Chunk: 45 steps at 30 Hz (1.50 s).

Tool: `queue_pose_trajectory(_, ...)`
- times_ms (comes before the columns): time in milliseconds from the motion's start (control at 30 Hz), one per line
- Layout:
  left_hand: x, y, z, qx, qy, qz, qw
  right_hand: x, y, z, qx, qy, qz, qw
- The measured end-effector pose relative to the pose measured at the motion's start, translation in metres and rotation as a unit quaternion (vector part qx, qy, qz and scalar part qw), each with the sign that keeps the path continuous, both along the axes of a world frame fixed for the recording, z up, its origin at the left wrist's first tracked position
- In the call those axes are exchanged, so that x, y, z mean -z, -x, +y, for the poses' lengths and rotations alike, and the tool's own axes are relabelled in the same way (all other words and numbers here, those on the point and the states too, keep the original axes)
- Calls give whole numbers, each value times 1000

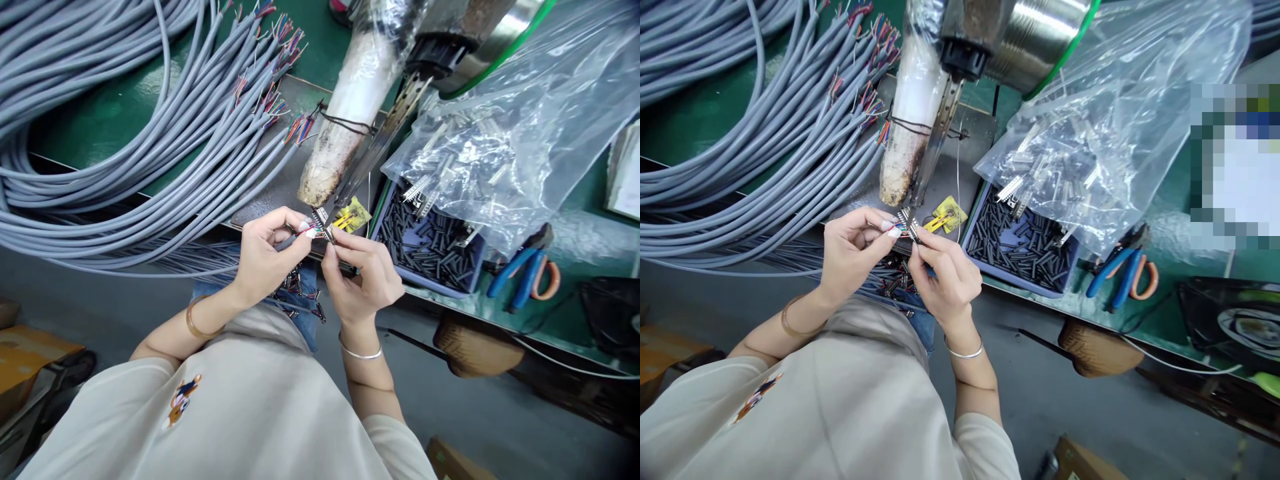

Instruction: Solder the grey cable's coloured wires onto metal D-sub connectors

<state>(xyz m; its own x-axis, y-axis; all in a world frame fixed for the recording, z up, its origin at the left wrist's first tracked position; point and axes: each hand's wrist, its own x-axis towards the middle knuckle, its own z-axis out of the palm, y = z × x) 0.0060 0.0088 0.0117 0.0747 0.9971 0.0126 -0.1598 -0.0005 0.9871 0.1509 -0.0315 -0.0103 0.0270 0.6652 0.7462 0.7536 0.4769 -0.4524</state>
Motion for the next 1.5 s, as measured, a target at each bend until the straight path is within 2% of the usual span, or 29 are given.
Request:
queue_pose_trajectory(200, -1, 1, 3, 24, -2, -18, 1000, 1, -1, 2, 7, 0, 13, 1000)
queue_pose_trajectory(567, 0, -2, 0, -4, -15, 0, 1000, -3, 1, 3, 12, 0, 16, 1000)
queue_pose_trajectory(767, -1, -1, -1, 2, -16, -4, 1000, -8, 3, 0, 24, 1, -3, 1000)
queue_pose_trajectory(1000, 2, 0, -1, 13, 5, -15, 1000, -3, 2, -1, 20, 6, -8, 1000)
queue_pose_trajectory(1233, -2, -3, -1, -7, -4, 17, 1000, -7, 3, 2, 30, 13, 2, 999)
queue_pose_trajectory(1500, -1, 0, 0, 11, 0, 20, 1000, -4, 3, -1, 27, -2, -42, 999)
